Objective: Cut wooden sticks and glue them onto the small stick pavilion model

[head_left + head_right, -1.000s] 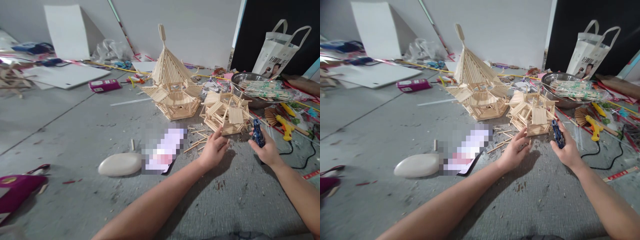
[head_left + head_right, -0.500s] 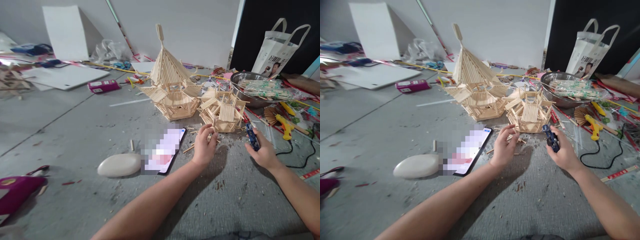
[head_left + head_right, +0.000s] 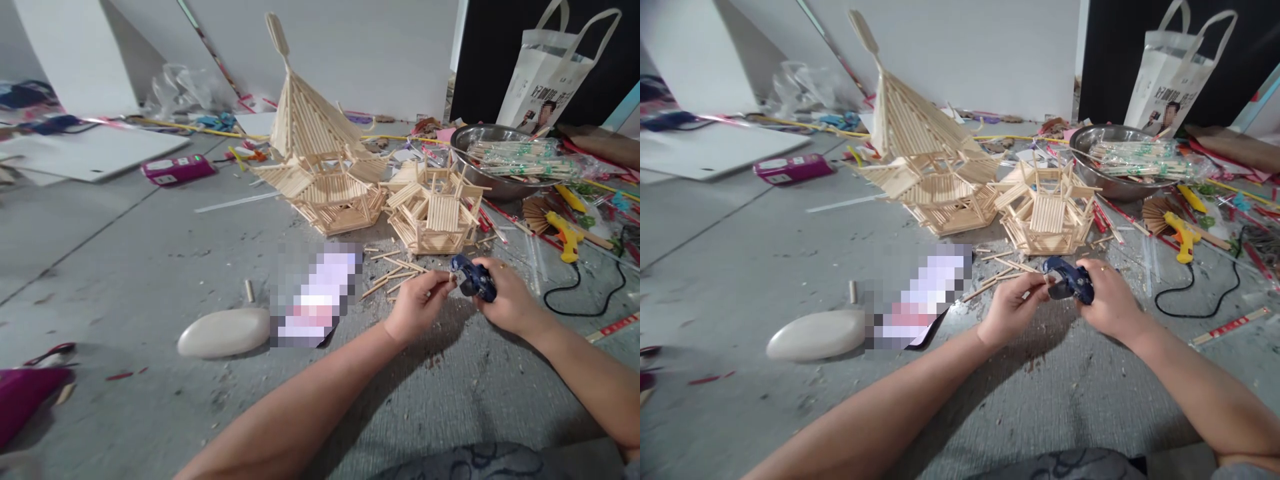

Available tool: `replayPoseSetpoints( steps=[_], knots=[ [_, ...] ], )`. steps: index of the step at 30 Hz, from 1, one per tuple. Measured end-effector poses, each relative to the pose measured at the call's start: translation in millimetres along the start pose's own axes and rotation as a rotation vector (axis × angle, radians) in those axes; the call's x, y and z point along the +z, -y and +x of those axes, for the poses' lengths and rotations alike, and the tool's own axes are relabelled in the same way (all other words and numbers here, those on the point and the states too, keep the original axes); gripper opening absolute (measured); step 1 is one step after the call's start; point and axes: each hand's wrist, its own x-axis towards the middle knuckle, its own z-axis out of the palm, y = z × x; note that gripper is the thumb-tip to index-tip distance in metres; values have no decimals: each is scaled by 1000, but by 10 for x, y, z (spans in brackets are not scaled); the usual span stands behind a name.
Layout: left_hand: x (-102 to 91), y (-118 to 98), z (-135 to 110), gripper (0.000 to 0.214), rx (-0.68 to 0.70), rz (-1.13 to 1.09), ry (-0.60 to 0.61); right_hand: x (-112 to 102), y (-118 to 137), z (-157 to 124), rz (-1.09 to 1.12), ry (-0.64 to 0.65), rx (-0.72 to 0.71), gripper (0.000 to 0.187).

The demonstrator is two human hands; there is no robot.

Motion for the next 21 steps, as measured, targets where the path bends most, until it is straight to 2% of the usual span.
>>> replayPoseSetpoints(
  steps=[8, 21],
  knots=[
    [-9, -21, -37, 18, 42, 121, 102, -36, 62, -13, -50, 88, -17, 40],
    [-4, -51, -34, 16, 90, 128, 93, -46, 96, -34, -84, 149, 26, 33]
  ],
)
